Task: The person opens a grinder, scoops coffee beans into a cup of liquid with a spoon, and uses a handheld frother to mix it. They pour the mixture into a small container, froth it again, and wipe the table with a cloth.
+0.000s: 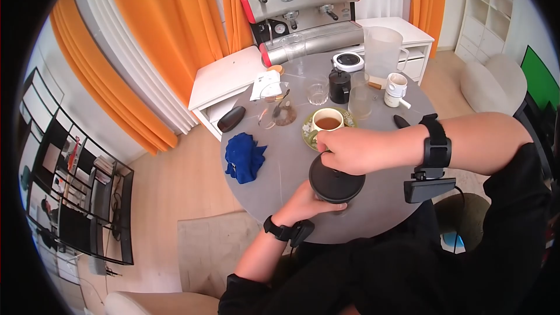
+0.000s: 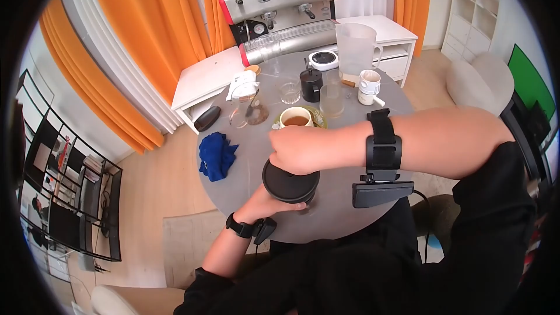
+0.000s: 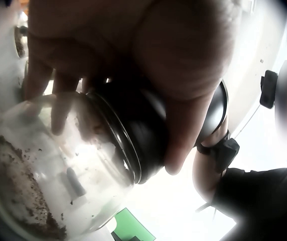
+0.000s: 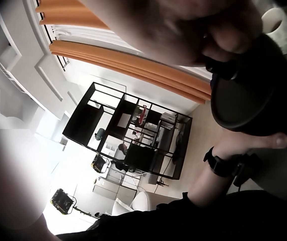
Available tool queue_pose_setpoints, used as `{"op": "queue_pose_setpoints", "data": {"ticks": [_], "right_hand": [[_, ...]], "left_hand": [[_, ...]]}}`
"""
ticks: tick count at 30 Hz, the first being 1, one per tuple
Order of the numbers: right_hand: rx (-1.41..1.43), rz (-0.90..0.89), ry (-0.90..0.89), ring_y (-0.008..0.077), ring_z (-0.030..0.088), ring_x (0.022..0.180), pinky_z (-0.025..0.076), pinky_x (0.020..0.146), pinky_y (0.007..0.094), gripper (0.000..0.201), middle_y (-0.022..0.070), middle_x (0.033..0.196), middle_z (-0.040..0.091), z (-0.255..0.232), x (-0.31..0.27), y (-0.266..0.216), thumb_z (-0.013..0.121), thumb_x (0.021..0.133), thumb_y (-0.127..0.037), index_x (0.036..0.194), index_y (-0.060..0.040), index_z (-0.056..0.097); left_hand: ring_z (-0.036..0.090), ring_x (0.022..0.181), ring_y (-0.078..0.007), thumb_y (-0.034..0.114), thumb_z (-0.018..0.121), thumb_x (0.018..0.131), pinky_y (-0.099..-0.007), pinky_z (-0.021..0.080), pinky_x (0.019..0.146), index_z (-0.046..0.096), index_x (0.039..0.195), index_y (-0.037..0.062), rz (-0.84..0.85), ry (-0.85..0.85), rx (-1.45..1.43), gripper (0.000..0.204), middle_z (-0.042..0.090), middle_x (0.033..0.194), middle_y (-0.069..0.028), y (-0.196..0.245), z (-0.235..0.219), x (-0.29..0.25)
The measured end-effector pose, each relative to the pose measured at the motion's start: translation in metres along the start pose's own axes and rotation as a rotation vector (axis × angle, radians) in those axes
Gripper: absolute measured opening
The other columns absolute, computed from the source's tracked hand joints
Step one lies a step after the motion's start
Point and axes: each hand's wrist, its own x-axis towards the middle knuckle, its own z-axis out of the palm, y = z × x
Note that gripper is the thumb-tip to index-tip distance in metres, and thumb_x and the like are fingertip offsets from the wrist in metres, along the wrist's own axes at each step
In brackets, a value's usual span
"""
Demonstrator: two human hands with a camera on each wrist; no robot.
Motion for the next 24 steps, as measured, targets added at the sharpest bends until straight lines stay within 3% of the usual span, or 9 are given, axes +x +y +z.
{"op": "queue_pose_setpoints", "data": {"ticks": [3, 5, 6, 8, 15, 18, 20, 23, 24], "right_hand": [[-0.044, -0.011, -0.008, 0.0354, 0.064, 0.088, 0.051, 0.074, 0.0462, 0.031, 0.0179, 0.091, 0.065, -0.006, -0.006, -0.002, 0.06, 0.093, -0.025, 0.109, 0.0004, 0.055], [-0.502, -0.635, 0.239, 0.0317, 0.06, 0.092, 0.051, 0.075, 0.0427, 0.028, 0.0125, 0.09, 0.06, -0.018, -0.019, 0.001, 0.064, 0.091, -0.026, 0.102, -0.0009, 0.057], [-0.507, -0.638, 0.237, 0.0317, 0.06, 0.092, 0.051, 0.075, 0.0427, 0.028, 0.0125, 0.09, 0.06, -0.026, -0.019, 0.003, 0.064, 0.091, -0.026, 0.102, -0.0009, 0.057], [-0.645, -0.971, 0.006, 0.0281, 0.056, 0.092, 0.049, 0.079, 0.0389, 0.025, 0.0095, 0.089, 0.055, -0.042, -0.017, 0.007, 0.066, 0.088, -0.025, 0.093, -0.0021, 0.058], [-0.536, -0.924, -0.033, 0.0255, 0.057, 0.088, 0.046, 0.081, 0.0371, 0.021, 0.01, 0.087, 0.057, -0.034, -0.009, 0.018, 0.065, 0.089, -0.022, 0.086, -0.0026, 0.058], [-0.582, -0.771, 0.09, 0.0263, 0.059, 0.084, 0.047, 0.08, 0.0372, 0.026, 0.0103, 0.081, 0.059, -0.015, -0.017, 0.021, 0.063, 0.091, -0.027, 0.084, -0.0025, 0.059], [-0.619, -0.548, 0.217, 0.0304, 0.063, 0.072, 0.05, 0.073, 0.0386, 0.033, 0.0121, 0.071, 0.062, -0.004, -0.03, 0.013, 0.062, 0.093, -0.032, 0.081, -0.0014, 0.061], [-0.557, -0.287, 0.155, 0.0346, 0.063, 0.061, 0.051, 0.064, 0.0416, 0.038, 0.0133, 0.063, 0.063, 0.001, -0.037, -0.005, 0.062, 0.093, -0.035, 0.076, -0.001, 0.062], [-0.555, -0.286, 0.157, 0.0346, 0.063, 0.061, 0.051, 0.064, 0.0416, 0.038, 0.0133, 0.063, 0.063, 0.002, -0.037, -0.007, 0.062, 0.093, -0.035, 0.076, -0.001, 0.062]], "left_hand": [[0.056, 0.123, -0.0196, 0.012, 0.09, 0.07, -0.0369, 0.045, 0.105, 0.053, 0.135, 0.0039, -0.055, -0.078, -0.084, 0.075, 0.06, 0.132, -0.0076, -0.001, -0.007, 0.004], [0.056, 0.123, -0.0191, 0.011, 0.09, 0.069, -0.0364, 0.045, 0.105, 0.053, 0.135, 0.0047, -0.077, -0.119, -0.106, 0.076, 0.06, 0.132, -0.007, -0.004, -0.013, 0.007], [0.056, 0.122, -0.0186, 0.01, 0.09, 0.068, -0.0359, 0.045, 0.104, 0.053, 0.135, 0.0055, -0.104, -0.158, -0.132, 0.077, 0.06, 0.132, -0.0064, -0.006, -0.015, 0.009], [0.056, 0.123, -0.0184, 0.009, 0.091, 0.067, -0.0358, 0.045, 0.105, 0.053, 0.136, 0.0062, -0.107, -0.164, -0.156, 0.079, 0.059, 0.132, -0.006, -0.008, -0.017, 0.012], [0.055, 0.121, -0.0172, 0.009, 0.087, 0.069, -0.0332, 0.044, 0.103, 0.049, 0.137, 0.0045, -0.139, -0.154, -0.178, 0.079, 0.06, 0.129, -0.0063, -0.002, -0.015, 0.011], [0.055, 0.122, -0.0173, 0.01, 0.087, 0.07, -0.0339, 0.044, 0.103, 0.049, 0.138, 0.0042, -0.118, -0.14, -0.196, 0.078, 0.06, 0.13, -0.0068, -0.001, -0.014, 0.009], [0.055, 0.122, -0.0174, 0.011, 0.087, 0.071, -0.0345, 0.044, 0.104, 0.049, 0.138, 0.0041, -0.111, -0.147, -0.178, 0.078, 0.06, 0.131, -0.0071, -0.005, -0.014, 0.009], [0.055, 0.123, -0.0178, 0.012, 0.088, 0.071, -0.0352, 0.044, 0.104, 0.05, 0.137, 0.0038, -0.089, -0.128, -0.138, 0.076, 0.06, 0.131, -0.0078, 0.0, -0.01, 0.006], [0.055, 0.123, -0.0182, 0.013, 0.088, 0.072, -0.0354, 0.045, 0.104, 0.052, 0.136, 0.0035, -0.071, -0.101, -0.117, 0.074, 0.061, 0.131, -0.0082, 0.003, -0.008, 0.005]]}}
